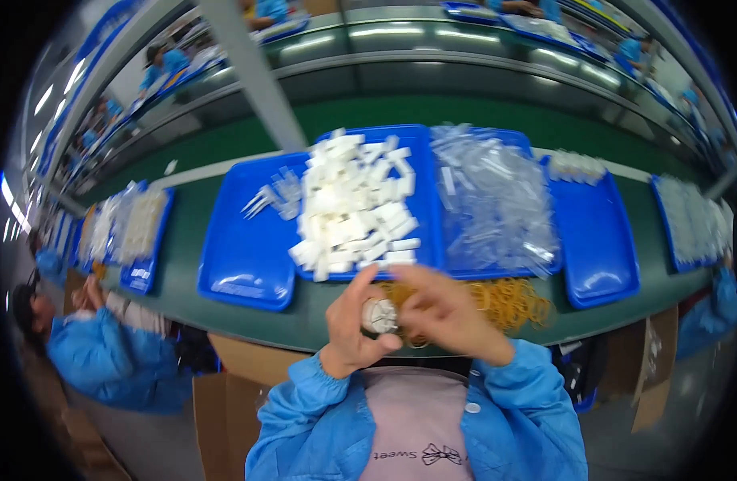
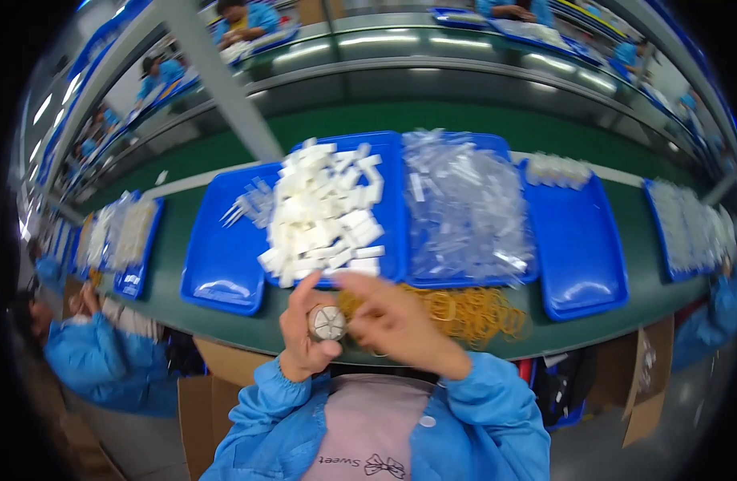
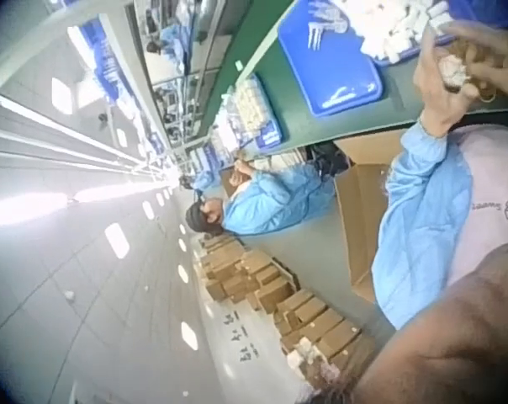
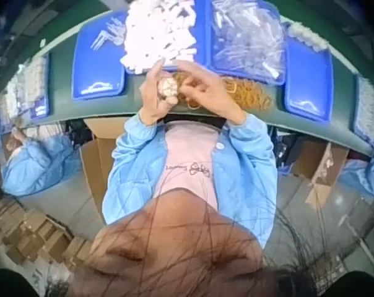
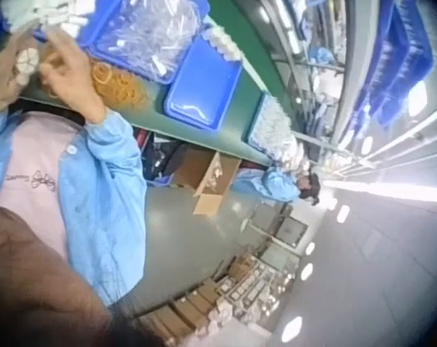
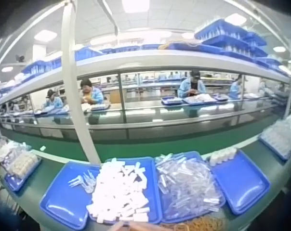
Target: The person assembles units by attaching white foam pieces onto the prongs of a plastic base, sliding clear plastic tubes over the foam pieces, and wrapping a rubber band around the bundle.
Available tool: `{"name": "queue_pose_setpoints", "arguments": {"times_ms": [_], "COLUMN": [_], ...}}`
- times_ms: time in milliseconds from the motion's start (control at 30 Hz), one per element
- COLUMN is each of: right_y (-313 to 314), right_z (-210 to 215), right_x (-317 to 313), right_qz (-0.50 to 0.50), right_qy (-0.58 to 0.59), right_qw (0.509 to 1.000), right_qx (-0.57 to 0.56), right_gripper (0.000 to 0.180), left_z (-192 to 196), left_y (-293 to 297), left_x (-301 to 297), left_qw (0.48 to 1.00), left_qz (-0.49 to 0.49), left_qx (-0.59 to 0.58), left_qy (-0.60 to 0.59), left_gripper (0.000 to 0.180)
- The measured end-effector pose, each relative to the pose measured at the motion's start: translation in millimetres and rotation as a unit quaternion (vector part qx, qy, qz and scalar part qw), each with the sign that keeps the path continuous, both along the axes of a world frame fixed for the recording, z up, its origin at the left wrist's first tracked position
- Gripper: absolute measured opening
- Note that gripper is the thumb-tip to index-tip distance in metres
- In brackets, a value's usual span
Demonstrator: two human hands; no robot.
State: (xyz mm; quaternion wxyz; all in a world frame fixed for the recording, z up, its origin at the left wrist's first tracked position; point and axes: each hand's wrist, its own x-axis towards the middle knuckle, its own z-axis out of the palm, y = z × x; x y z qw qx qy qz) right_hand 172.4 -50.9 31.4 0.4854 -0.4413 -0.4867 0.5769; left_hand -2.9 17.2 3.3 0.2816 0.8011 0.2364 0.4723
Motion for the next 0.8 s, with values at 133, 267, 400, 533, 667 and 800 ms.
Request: {"name": "queue_pose_setpoints", "arguments": {"times_ms": [133,267,400,533,667,800], "right_y": [-21.5,-37.9,-54.9,-64.8,-71.0,-76.6], "right_z": [-2.7,13.2,15.2,7.9,5.9,5.9], "right_x": [0.1,31.2,57.5,86.5,93.2,106.7], "right_qz": [-0.061,0.03,0.069,0.086,-0.032,-0.1], "right_qy": [-0.344,-0.197,-0.073,0.067,-0.17,-0.427], "right_qw": [0.889,0.96,0.987,0.993,0.975,0.87], "right_qx": [0.298,0.196,0.127,0.049,0.141,0.226], "right_gripper": [0.057,0.058,0.062,0.066,0.046,0.041], "left_z": [-4.0,2.2,5.1,9.4,8.3,5.3], "left_y": [-22.4,-33.4,-44.8,-49.8,-56.2,-57.7], "left_x": [24.8,46.8,70.3,99.6,121.7,143.4], "left_qw": [0.991,0.991,0.995,0.995,0.987,0.938], "left_qz": [0.028,-0.021,-0.022,-0.044,-0.086,-0.231], "left_qx": [-0.129,-0.126,-0.067,-0.059,-0.101,-0.247], "left_qy": [0.01,0.039,0.074,0.061,0.089,0.08], "left_gripper": [0.096,0.097,0.097,0.099,0.099,0.1]}}
